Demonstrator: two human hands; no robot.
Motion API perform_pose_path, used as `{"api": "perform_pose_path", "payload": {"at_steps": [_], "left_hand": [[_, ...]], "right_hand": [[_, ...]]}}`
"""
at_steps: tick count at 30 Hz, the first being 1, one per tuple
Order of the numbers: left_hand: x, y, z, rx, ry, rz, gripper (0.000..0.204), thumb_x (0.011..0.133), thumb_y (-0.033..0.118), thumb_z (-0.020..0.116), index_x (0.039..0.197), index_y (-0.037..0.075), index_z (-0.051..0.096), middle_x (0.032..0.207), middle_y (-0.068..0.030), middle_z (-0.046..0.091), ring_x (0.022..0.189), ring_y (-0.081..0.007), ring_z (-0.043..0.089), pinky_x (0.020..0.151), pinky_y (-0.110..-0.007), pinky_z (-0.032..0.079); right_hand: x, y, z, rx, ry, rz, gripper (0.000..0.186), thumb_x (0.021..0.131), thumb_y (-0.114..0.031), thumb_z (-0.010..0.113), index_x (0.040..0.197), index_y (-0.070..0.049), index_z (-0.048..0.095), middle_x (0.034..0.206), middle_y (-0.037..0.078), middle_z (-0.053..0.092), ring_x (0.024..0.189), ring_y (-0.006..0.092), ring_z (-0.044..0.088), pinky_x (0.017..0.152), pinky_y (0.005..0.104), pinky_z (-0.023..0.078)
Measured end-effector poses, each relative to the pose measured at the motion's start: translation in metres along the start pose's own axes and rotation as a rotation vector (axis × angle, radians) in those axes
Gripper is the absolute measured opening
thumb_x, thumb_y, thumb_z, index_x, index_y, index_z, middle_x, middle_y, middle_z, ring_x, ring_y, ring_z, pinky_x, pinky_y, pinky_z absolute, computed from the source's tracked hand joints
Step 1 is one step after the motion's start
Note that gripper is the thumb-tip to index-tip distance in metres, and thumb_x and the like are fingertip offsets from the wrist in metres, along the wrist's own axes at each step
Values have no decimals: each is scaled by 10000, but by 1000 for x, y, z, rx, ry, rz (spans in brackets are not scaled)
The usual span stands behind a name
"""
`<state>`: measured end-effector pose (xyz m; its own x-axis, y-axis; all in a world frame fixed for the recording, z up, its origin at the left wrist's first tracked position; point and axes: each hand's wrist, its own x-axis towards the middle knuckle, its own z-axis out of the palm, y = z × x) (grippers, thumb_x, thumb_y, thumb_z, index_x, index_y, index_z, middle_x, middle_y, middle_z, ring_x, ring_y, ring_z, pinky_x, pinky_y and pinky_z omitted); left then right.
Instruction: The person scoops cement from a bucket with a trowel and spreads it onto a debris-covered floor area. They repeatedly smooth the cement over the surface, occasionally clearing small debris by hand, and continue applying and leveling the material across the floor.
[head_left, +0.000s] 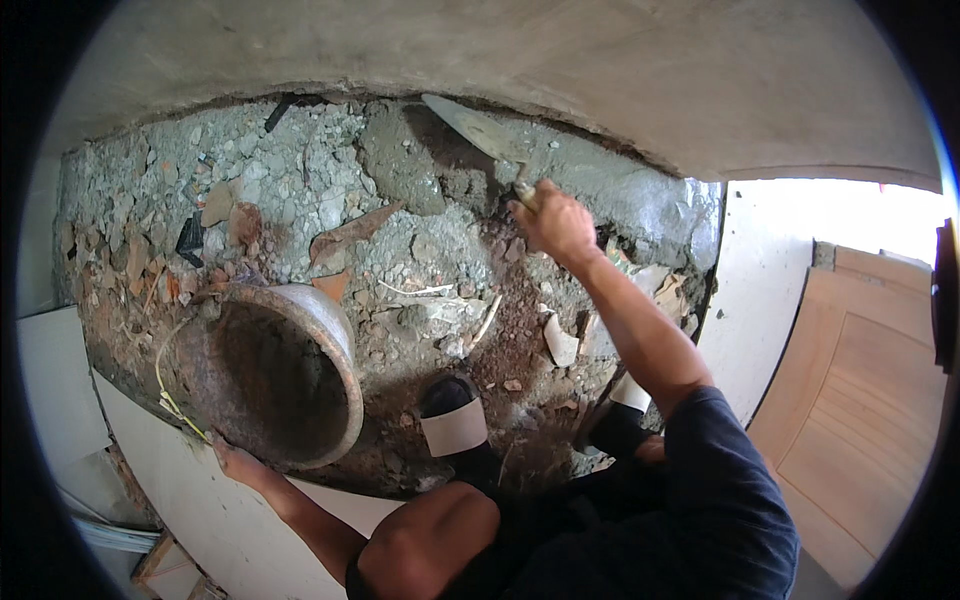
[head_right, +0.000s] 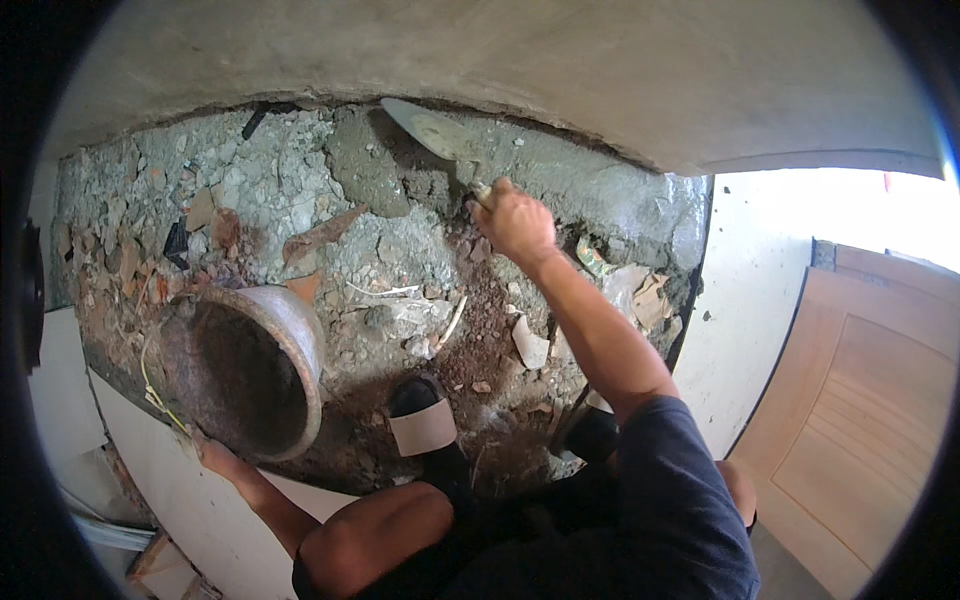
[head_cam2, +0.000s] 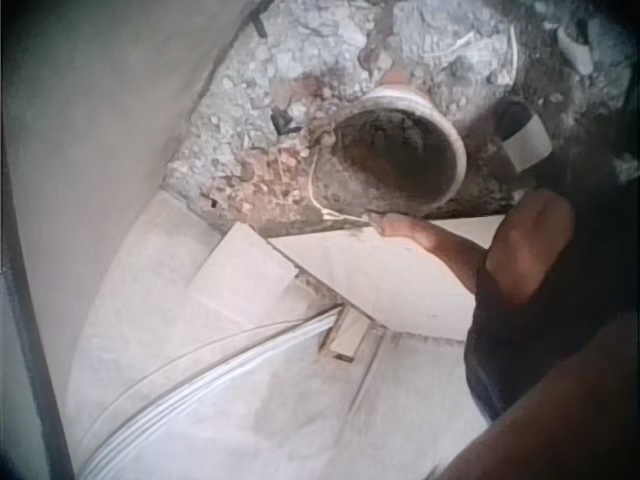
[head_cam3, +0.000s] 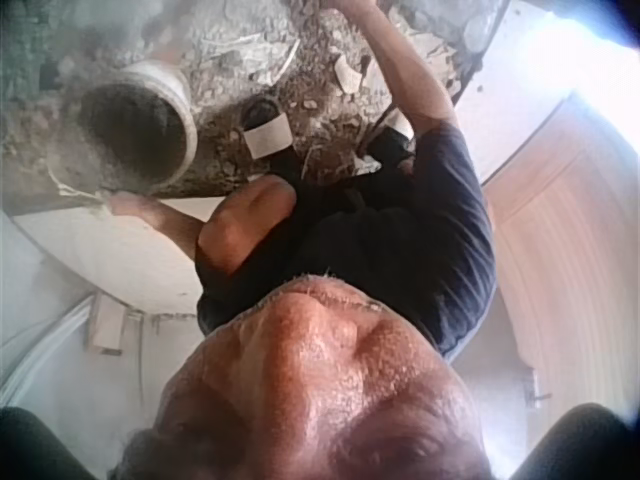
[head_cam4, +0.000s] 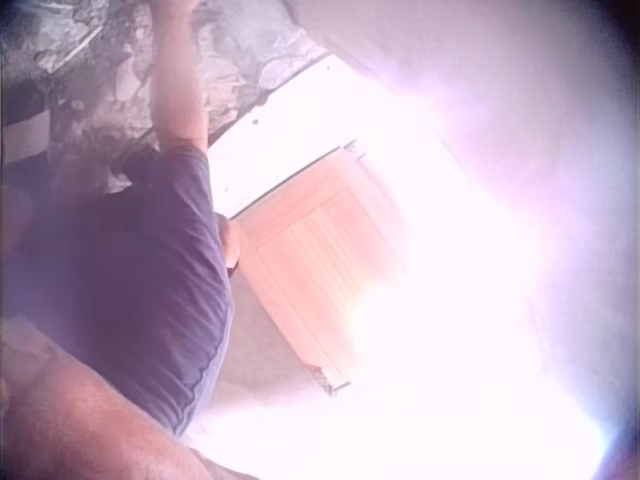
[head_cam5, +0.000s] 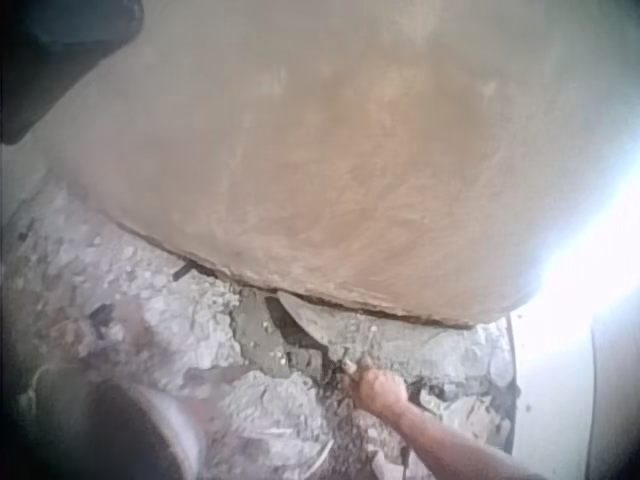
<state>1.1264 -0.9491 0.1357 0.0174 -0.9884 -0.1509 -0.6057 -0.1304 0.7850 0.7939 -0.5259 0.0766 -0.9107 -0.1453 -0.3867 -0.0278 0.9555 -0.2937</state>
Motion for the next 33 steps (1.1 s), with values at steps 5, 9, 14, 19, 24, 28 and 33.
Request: {"api": "perform_pose_path", "payload": {"at_steps": [5, 9, 14, 19, 24, 28, 33], "left_hand": [[-7, 7, 3, -15, 8, 42, 497, 966, 306, 437, 1255, -80, 555, 1267, -187, 581, 1118, -304, 562, 981, -360, 428], [-6, 9, 2, 12, -1, -50, 506, 970, 324, 426, 1260, -69, 557, 1300, -188, 565, 1162, -307, 545, 1010, -356, 406], [7, -4, -1, 75, 28, 89, 515, 973, 339, 424, 1256, -69, 559, 1306, -191, 560, 1152, -325, 549, 1020, -369, 405], [13, -2, 1, 20, 28, -135, 552, 961, 379, 473, 1246, -86, 556, 1278, -223, 561, 1124, -339, 558, 1002, -390, 430], [4, 4, 1, 87, 47, -102, 588, 946, 401, 498, 1223, -114, 556, 1256, -247, 561, 1077, -360, 576, 956, -405, 466], [24, -6, 1, 231, 62, -59, 590, 951, 407, 477, 1232, -106, 550, 1239, -263, 575, 1061, -362, 591, 937, -410, 476], [60, -34, -7, 471, 110, 14, 477, 994, 360, 396, 1271, 15, 575, 1237, -220, 598, 1070, -339, 602, 942, -403, 470]], "right_hand": [[-37, -37, 14, -55, -286, -269, 472, 966, -442, 444, 1084, 13, 489, 627, 89, 564, 438, 152, 497, 395, 367, 468], [-75, -53, 14, 418, -233, -165, 481, 860, -394, 523, 982, 71, 516, 796, 313, 634, 802, 422, 667, 737, 486, 525], [-71, -59, 14, 1022, -275, 191, 413, 915, -351, 486, 989, 54, 518, 764, 219, 625, 681, 330, 648, 655, 444, 513], [-48, -90, 22, 1443, -361, 395, 426, 955, -369, 462, 1076, 38, 494, 778, 142, 603, 487, 207, 559, 479, 372, 517], [-27, -107, 28, 401, -251, -110, 506, 986, -409, 395, 1178, 49, 494, 870, 171, 629, 647, 206, 630, 610, 360, 554], [-31, -44, 7, 666, -319, 192, 559, 988, -426, 375, 1230, 63, 495, 1060, 242, 643, 981, 332, 646, 902, 426, 501], [-107, 41, -42, 672, -157, 463, 600, 995, -432, 375, 1327, 64, 443, 1083, 255, 638, 920, 279, 662, 870, 440, 517]]}}
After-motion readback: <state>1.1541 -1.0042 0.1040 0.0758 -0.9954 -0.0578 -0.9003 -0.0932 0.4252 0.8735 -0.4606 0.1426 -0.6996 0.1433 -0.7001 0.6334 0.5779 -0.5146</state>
